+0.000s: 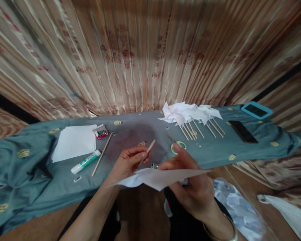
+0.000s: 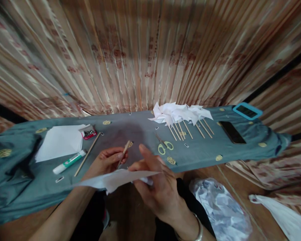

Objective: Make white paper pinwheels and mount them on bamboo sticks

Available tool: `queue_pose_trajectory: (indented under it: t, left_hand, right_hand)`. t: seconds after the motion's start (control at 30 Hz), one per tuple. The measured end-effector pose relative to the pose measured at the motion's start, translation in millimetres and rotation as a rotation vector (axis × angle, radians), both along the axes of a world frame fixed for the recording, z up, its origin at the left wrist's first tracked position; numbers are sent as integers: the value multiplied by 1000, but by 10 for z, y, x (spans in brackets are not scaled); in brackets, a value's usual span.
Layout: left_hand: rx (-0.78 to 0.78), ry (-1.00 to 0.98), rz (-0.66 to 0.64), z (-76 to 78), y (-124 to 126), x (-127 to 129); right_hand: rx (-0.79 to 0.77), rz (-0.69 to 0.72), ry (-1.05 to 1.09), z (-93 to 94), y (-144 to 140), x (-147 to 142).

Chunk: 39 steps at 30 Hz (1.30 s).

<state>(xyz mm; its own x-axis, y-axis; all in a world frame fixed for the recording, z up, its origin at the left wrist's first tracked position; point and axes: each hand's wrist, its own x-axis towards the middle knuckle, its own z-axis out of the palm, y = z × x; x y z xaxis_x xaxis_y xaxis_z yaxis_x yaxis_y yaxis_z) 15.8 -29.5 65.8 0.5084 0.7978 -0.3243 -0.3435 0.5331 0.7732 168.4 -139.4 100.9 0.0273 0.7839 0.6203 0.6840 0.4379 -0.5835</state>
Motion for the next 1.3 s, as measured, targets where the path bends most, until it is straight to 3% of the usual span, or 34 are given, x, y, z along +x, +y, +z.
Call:
queue_pose_trajectory:
  t: [0.1,0.23,0.47,0.67,0.83,1.03,1.17,1.3]
  left_hand:
    - [9,26,-62,61,-21,52]
    - [106,83,-140,93,-54,87]
    - [335,152,-131,45,-60,36]
    - [295,121,-166,43,-61,37]
    - [256,147,-190,73,-71,17]
    - [112,138,-159,29,-48,-46]
    - [215,167,-98,-24,-37,-91]
    - [307,206,-179,21,-74,-108]
  right_hand:
    - [6,-89,-7,-2,-1,29]
    - [7,-105,-26,-17,-31,57]
    - [26,-186,-72,-29,-78,89]
    - [91,-66,7,-68,-69,94]
    - [123,-104,-54,-3,-37,84]
    - [35,-46,-102,26,-75,54]
    - [4,27,-73,-91,-87,30]
    - [-8,23,-92,-106,-77,33]
